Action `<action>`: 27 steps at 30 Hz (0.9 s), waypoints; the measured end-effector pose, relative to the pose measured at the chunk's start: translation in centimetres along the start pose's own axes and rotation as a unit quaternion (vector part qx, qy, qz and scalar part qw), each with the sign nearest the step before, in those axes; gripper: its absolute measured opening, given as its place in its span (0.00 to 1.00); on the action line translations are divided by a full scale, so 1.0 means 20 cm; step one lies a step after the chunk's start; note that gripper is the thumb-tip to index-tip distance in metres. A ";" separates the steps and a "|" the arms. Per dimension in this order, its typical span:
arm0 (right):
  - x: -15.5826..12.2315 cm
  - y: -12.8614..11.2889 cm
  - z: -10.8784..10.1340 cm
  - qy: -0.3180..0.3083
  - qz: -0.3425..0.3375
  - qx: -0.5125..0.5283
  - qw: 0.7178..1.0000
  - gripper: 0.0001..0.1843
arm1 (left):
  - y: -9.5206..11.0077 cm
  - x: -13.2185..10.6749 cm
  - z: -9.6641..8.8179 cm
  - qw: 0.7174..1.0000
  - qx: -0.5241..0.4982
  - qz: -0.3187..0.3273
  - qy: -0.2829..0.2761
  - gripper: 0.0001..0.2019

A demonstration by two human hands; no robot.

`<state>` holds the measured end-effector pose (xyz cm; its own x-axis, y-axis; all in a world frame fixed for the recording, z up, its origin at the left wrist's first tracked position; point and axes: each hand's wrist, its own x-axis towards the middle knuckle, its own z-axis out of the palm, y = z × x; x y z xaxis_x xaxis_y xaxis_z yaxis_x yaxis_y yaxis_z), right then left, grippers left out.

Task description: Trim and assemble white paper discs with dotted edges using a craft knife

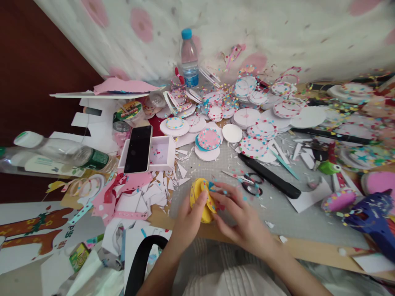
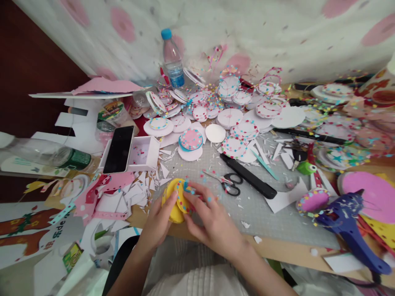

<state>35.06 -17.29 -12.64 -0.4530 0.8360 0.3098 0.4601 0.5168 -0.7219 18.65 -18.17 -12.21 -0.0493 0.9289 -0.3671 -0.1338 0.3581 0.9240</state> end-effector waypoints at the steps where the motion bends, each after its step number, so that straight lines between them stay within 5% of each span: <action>1: 0.00 0.00 0.00 0.004 -0.004 -0.002 1.000 0.21 | 0.02 0.00 0.00 1.000 0.012 -0.006 -0.001 0.17; 7: -0.01 0.01 0.02 0.037 -0.014 -0.016 0.999 0.22 | 0.08 -0.03 0.05 0.998 0.064 -0.003 -0.007 0.17; 14: -0.03 -0.01 0.08 0.050 0.064 0.038 0.996 0.23 | -0.02 -0.02 0.12 0.972 0.184 0.126 0.071 0.34; 18: -0.04 -0.03 0.10 0.071 0.091 0.067 0.991 0.23 | -0.05 -0.02 0.12 0.950 0.241 0.187 0.068 0.33; 27: -0.04 -0.03 0.10 0.081 0.084 0.057 0.992 0.19 | -0.01 0.03 0.04 0.943 0.281 0.176 0.032 0.33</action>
<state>33.51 -18.69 -13.68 -0.2438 0.9320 0.2682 0.4255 0.3513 -0.8340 19.52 -17.63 -12.55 -0.0550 0.9984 -0.0165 0.4470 0.0394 0.8937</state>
